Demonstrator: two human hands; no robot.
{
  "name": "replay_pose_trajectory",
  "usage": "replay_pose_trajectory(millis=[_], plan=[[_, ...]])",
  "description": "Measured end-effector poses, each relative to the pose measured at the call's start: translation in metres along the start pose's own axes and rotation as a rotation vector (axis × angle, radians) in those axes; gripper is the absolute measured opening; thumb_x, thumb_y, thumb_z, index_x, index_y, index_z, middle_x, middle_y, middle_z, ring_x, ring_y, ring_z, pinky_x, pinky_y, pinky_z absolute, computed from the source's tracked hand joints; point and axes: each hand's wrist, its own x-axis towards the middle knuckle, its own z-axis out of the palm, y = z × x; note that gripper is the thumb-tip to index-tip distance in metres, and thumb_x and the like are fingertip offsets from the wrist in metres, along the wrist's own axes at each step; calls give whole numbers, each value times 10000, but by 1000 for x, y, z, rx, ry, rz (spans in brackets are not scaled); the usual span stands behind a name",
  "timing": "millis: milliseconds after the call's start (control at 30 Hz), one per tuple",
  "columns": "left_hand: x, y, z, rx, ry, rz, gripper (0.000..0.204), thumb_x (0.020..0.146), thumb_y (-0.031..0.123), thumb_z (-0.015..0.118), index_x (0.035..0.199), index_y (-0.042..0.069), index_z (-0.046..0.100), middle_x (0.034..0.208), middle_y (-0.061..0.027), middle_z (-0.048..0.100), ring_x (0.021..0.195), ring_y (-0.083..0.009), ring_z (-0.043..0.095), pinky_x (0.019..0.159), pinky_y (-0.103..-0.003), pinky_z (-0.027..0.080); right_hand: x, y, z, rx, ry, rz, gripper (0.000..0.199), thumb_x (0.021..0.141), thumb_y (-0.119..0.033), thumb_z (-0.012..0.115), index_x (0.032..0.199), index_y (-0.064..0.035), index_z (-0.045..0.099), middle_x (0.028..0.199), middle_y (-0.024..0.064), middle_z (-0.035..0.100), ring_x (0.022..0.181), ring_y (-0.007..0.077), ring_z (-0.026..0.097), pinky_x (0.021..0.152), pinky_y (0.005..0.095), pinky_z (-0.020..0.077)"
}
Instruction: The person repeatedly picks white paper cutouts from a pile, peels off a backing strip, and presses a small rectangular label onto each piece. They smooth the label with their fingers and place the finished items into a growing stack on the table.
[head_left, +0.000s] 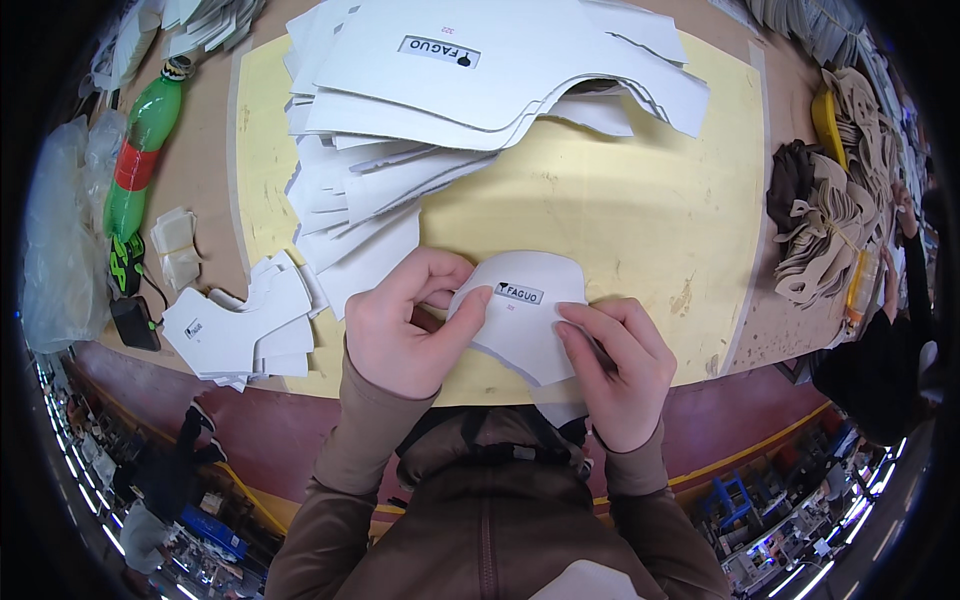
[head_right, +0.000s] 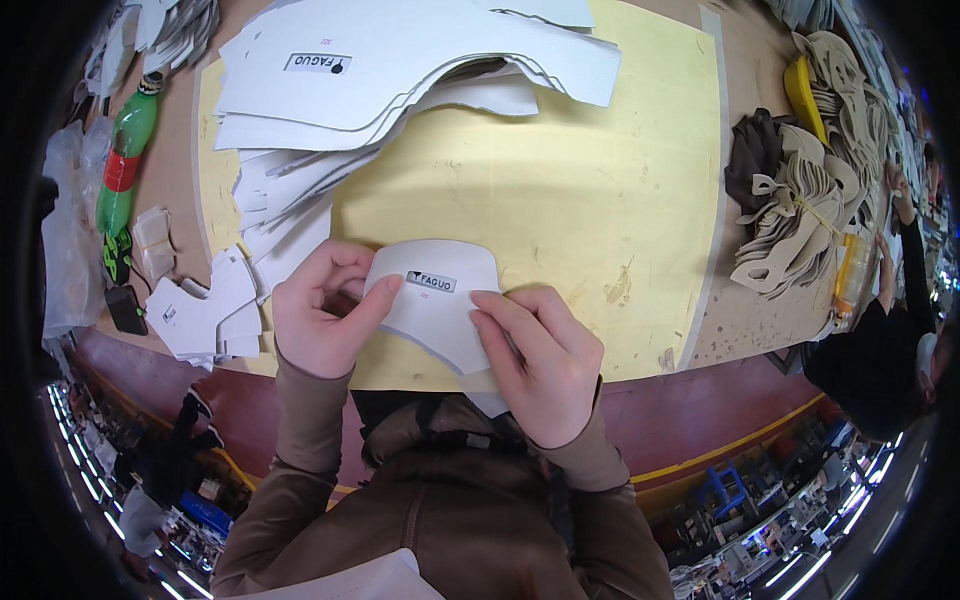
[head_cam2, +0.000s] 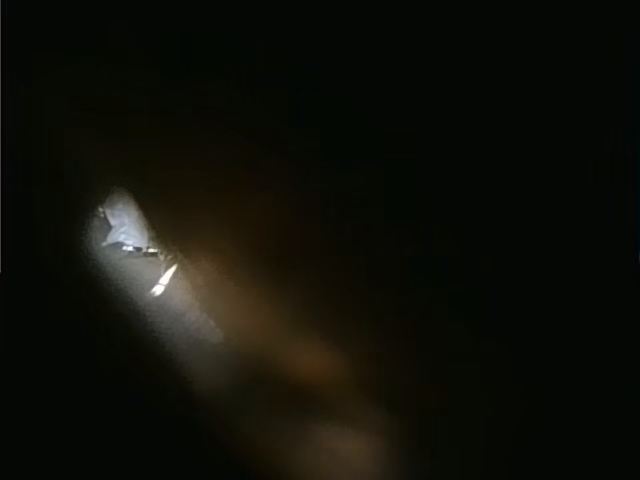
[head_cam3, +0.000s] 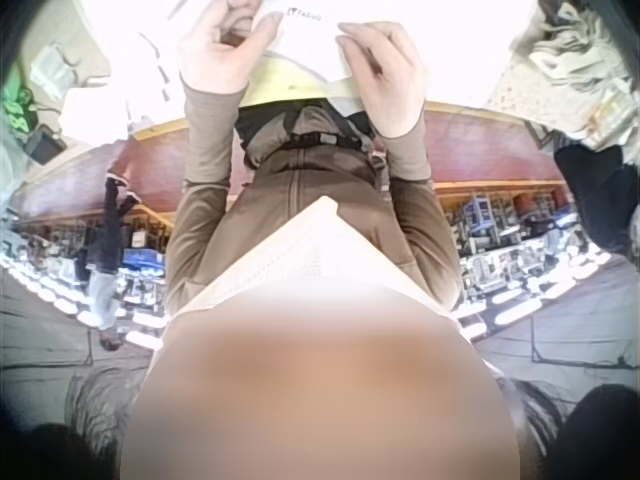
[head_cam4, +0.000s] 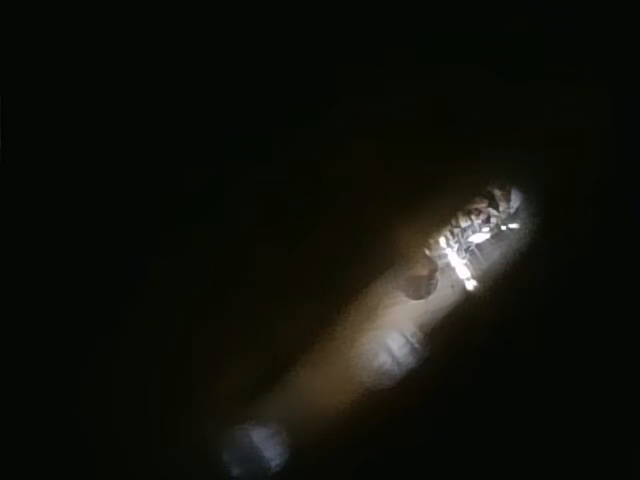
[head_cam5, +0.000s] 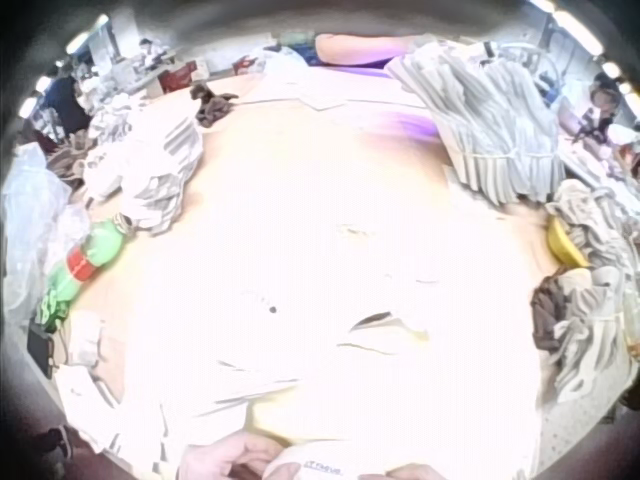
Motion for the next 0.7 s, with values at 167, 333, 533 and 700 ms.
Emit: replay_pose_trajectory(millis=[167,333,533,700], plan=[[0,0,1,13,7,6,159,853,-23,750,969,-25,642,878,-74,733,734,-70,647,654,-202,492,0,1,0,-14,1,-14,196,831,32,763,1021,-10,740,867,78,637,626,173,616,557,289,483],[-1,-3,1,20,19,21,165,852,-28,748,974,-27,638,877,-76,729,733,-70,649,645,-201,492,0,0,1,-26,5,-26,199,831,32,760,1023,-13,738,869,81,637,636,184,624,563,295,492],[0,-6,2,23,41,25,169,838,55,777,949,-6,666,852,-84,734,771,-136,738,651,-245,563,-4,-2,3,-90,9,7,218,820,34,758,1022,-49,757,905,59,626,704,157,595,600,286,478],[-1,-5,2,42,21,26,168,856,-23,744,986,-27,638,881,-79,733,737,-75,658,638,-201,495,-6,0,5,-234,49,-79,341,735,-2,770,1048,-138,774,1073,42,619,823,217,582,651,332,490]])
